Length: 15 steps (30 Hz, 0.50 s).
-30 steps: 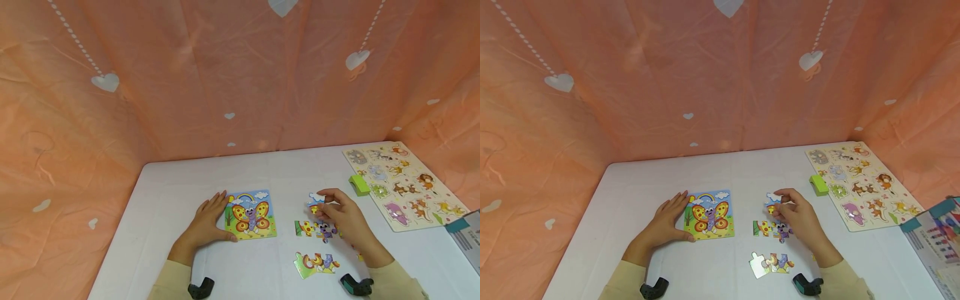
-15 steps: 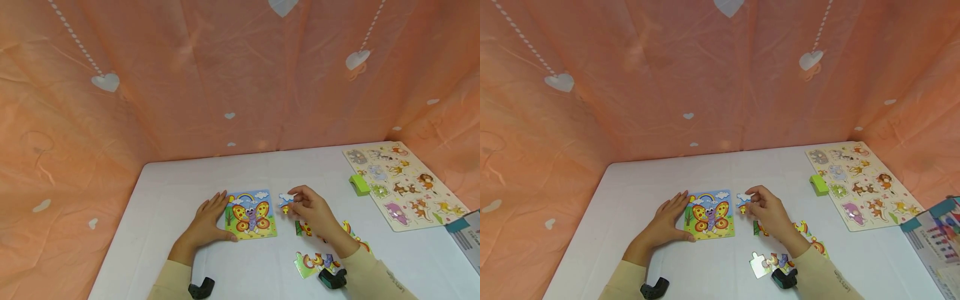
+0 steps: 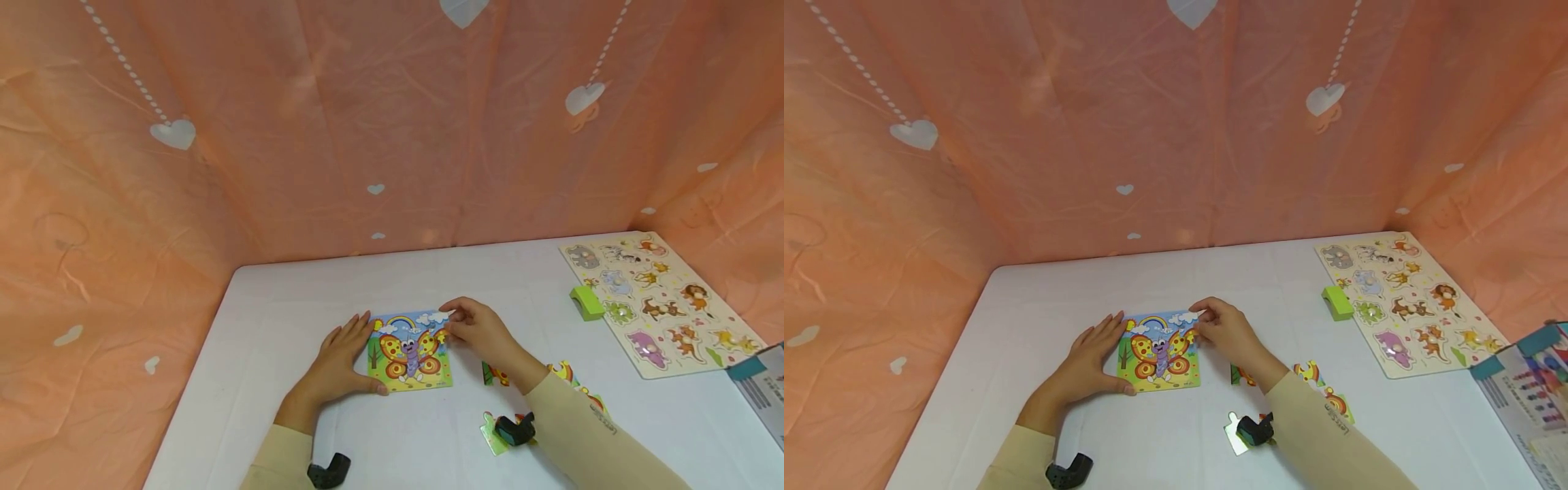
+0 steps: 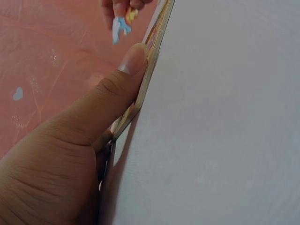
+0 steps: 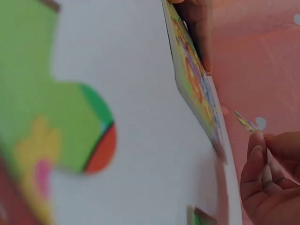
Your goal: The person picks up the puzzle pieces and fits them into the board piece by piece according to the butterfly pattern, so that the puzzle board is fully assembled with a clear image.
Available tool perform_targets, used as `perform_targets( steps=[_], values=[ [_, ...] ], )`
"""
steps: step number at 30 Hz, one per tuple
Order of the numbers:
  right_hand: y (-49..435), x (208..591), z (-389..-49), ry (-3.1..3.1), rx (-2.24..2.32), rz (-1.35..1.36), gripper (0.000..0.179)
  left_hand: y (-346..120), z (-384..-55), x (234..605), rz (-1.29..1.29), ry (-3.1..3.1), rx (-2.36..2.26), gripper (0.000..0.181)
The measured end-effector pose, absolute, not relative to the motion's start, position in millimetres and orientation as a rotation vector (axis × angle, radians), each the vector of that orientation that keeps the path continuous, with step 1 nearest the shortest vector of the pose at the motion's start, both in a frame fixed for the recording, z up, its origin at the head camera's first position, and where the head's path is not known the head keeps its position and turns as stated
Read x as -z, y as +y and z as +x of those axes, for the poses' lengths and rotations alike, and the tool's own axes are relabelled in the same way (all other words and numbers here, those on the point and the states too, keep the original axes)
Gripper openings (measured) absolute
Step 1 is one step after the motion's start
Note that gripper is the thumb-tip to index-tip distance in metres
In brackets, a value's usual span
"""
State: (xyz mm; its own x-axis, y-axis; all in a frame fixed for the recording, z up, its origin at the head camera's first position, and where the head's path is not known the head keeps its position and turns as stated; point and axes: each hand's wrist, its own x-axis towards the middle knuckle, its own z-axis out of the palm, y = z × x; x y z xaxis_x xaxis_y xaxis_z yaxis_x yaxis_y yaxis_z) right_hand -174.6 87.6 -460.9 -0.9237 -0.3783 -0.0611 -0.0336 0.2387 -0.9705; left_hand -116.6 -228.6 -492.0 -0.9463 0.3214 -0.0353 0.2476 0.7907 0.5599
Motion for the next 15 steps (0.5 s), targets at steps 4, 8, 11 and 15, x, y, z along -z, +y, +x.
perform_targets(
  steps=[4, 8, 11, 15],
  values=[
    [78, 466, -181, 2.255, 1.693, -0.332, 0.028, -229, -117, 493, 0.456, 2.852, -0.857, 0.135],
    [71, 470, -186, 2.264, 1.676, -0.302, 0.029, -229, -118, 493, 0.457, 2.846, -0.858, 0.135],
    [67, 472, -188, 2.234, 1.697, -0.276, 0.030, -229, -118, 494, 0.462, 2.845, -0.842, 0.136],
    [64, 472, -189, 2.217, 1.699, -0.250, 0.034, -231, -119, 494, 0.470, 2.846, -0.831, 0.136]
  ],
)
